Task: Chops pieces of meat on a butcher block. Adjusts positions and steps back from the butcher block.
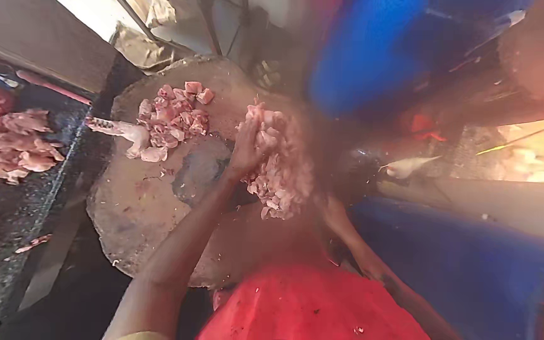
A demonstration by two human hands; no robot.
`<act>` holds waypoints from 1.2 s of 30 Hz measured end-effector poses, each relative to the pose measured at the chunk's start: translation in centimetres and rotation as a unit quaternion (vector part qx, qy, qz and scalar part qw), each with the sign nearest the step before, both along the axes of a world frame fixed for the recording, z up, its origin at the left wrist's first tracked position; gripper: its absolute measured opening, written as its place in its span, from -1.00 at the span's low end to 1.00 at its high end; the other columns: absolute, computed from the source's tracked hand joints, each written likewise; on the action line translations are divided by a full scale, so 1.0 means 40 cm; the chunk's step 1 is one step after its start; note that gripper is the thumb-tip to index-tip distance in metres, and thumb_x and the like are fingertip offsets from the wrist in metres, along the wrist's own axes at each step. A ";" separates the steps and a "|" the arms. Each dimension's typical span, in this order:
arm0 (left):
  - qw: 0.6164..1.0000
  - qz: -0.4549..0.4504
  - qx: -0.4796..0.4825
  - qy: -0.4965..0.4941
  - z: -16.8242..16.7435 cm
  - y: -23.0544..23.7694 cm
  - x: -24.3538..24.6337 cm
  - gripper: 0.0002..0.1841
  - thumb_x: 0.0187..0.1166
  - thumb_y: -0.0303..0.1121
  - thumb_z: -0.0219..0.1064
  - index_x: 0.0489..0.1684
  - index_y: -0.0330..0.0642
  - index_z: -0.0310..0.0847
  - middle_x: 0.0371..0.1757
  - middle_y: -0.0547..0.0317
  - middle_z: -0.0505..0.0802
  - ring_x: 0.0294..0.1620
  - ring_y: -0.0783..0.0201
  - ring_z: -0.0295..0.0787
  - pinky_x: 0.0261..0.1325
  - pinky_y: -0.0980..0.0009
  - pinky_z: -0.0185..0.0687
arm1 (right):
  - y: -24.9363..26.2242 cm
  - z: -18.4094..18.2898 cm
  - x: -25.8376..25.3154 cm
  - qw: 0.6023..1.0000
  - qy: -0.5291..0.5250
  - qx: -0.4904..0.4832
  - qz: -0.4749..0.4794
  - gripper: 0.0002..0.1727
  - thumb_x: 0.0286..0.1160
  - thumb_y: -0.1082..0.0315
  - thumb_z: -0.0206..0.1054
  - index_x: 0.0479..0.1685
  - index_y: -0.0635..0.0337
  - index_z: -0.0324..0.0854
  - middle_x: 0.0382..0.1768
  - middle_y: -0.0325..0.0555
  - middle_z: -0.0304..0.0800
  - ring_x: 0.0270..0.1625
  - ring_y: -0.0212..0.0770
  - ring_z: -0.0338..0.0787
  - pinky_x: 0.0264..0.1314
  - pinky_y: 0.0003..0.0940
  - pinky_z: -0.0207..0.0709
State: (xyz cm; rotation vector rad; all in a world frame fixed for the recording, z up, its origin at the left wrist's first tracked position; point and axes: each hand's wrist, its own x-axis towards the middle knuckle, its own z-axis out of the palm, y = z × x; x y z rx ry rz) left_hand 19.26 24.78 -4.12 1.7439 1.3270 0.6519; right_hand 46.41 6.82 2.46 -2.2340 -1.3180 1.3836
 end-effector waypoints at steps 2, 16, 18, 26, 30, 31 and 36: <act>0.999 -0.046 -0.007 0.004 0.032 0.039 -0.011 -0.29 0.63 0.05 0.34 0.75 -0.05 0.36 0.79 -0.10 0.38 0.81 -0.11 0.21 0.78 -0.21 0.10 | 0.000 -0.014 0.012 1.000 0.004 -0.013 -0.014 -0.52 0.82 0.05 0.10 0.40 0.26 0.53 -0.08 0.07 0.75 -0.11 -0.13 0.76 0.07 -0.12 0.65; 0.995 0.059 -0.056 0.059 0.168 -0.133 -0.153 -0.62 0.84 -0.09 0.12 0.45 0.00 0.64 0.36 0.02 0.79 0.36 0.04 0.75 0.48 -0.11 0.58 | -0.056 -0.128 0.084 0.991 0.105 0.044 -0.074 -0.62 0.79 0.06 0.09 -0.02 0.22 0.59 -0.66 -0.37 0.36 -0.68 -0.44 0.37 -0.56 -0.44 0.41; 0.985 0.111 -0.048 0.119 0.132 -0.267 -0.211 -0.68 0.78 -0.20 0.19 0.33 -0.07 0.72 0.30 0.00 0.81 0.38 0.02 0.72 0.51 -0.13 0.54 | -0.053 -0.127 0.088 0.992 0.105 0.043 -0.062 -0.60 0.82 0.05 0.07 0.00 0.23 0.59 -0.65 -0.35 0.37 -0.68 -0.43 0.37 -0.57 -0.44 0.40; 0.956 0.062 -0.038 0.285 0.103 -0.426 -0.235 -0.62 0.64 -0.26 0.33 0.33 -0.23 0.67 0.47 -0.14 0.68 0.60 -0.12 0.51 0.67 -0.03 0.37 | -0.041 -0.103 0.104 0.987 0.147 0.043 -0.045 -0.61 0.88 0.07 0.01 0.09 0.24 0.55 -0.66 -0.34 0.30 -0.73 -0.40 0.33 -0.62 -0.43 0.42; 0.948 0.059 -0.098 0.296 0.082 -0.503 -0.288 -0.66 0.69 -0.22 0.27 0.27 -0.21 0.71 0.38 -0.13 0.75 0.46 -0.08 0.66 0.57 -0.06 0.49 | -0.041 -0.103 0.103 0.992 0.120 0.036 -0.024 -0.56 0.88 0.01 0.00 0.13 0.21 0.59 -0.64 -0.31 0.33 -0.70 -0.37 0.34 -0.60 -0.39 0.39; 0.947 0.061 -0.114 0.294 0.084 -0.521 -0.288 -0.65 0.73 -0.21 0.21 0.27 -0.21 0.71 0.35 -0.12 0.77 0.41 -0.06 0.70 0.53 -0.07 0.53 | -0.050 -0.113 0.103 0.992 0.115 0.037 -0.029 -0.55 0.88 0.01 0.00 0.13 0.21 0.59 -0.63 -0.30 0.33 -0.69 -0.37 0.34 -0.59 -0.39 0.39; 0.933 0.090 -0.179 0.299 0.280 -0.561 -0.217 -0.58 0.82 -0.25 0.09 0.49 -0.31 0.53 0.39 -0.26 0.74 0.43 -0.17 0.69 0.52 -0.14 0.50 | -0.070 -0.112 0.072 0.992 0.082 0.080 -0.046 -0.51 0.86 -0.02 0.03 0.21 0.27 0.57 -0.53 -0.19 0.44 -0.61 -0.30 0.41 -0.50 -0.28 0.46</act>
